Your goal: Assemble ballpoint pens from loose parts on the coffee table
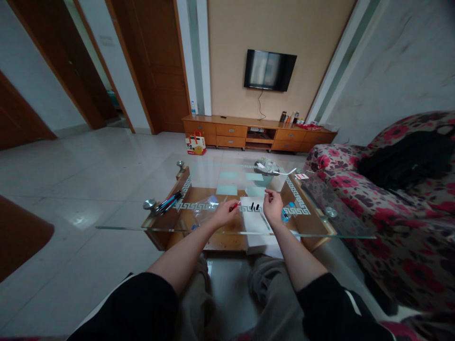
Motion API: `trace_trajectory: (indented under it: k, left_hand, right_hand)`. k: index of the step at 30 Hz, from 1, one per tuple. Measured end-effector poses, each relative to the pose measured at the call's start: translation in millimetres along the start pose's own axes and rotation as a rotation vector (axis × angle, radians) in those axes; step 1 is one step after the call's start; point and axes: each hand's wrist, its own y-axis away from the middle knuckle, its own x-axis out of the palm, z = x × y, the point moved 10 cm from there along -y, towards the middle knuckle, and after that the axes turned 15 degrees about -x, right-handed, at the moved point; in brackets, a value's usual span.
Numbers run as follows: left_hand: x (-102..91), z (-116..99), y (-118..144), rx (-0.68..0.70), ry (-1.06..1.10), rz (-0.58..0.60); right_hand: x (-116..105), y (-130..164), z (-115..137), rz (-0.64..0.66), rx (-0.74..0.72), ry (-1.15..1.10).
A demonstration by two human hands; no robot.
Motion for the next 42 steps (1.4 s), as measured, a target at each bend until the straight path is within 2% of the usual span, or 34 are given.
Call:
trace_trajectory:
  k: [6, 11, 15, 19, 22, 26, 29, 32, 37, 42]
  left_hand:
    - [0.1, -1.4, -0.2, 0.005, -0.003, -0.002]
    - [1.4, 1.8, -1.9, 0.008, 0.0, -0.004]
    - [2.2, 3.2, -2.9, -0.001, -0.003, 0.0]
    - [1.4, -1.7, -0.9, 0.014, -0.011, 0.001]
    - [0.8, -3.7, 0.4, 0.017, -0.017, 0.0]
    - [1.6, -2.1, -0.1, 0.0, -0.017, 0.011]
    - [2.5, -0.2, -1.0, -0.018, -0.009, 0.02]
    - [2.9, 0.6, -1.4, -0.018, -0.004, 0.021]
    - [4.4, 0.0, -0.4, 0.021, -0.008, 0.026]
    - [5.1, 0.3, 0.2, 0.031, -0.042, 0.013]
  right_hand:
    - [6.2, 3.3, -11.6, 0.044, 0.07, -0.014]
    - [5.7, 0.9, -9.0, 0.024, -0.012, 0.077]
    - [25.2, 6.5, -14.8, 0.164, -0.025, 0.074]
    - [42.2, 14.6, -10.1, 0.32, -0.086, 0.142]
    - [46.4, 20.0, -6.5, 0.396, -0.077, 0.212]
    - [45.7, 25.0, -3.8, 0.427, -0.041, 0.241]
    - [45.7, 24.9, -1.7, 0.417, -0.047, 0.226]
    - [42.9, 18.3, 3.8, 0.342, -0.072, 0.147]
    - [33.9, 9.0, 7.2, 0.187, 0.028, -0.091]
    - [26.1, 6.8, 14.1, 0.115, 0.033, -0.14]
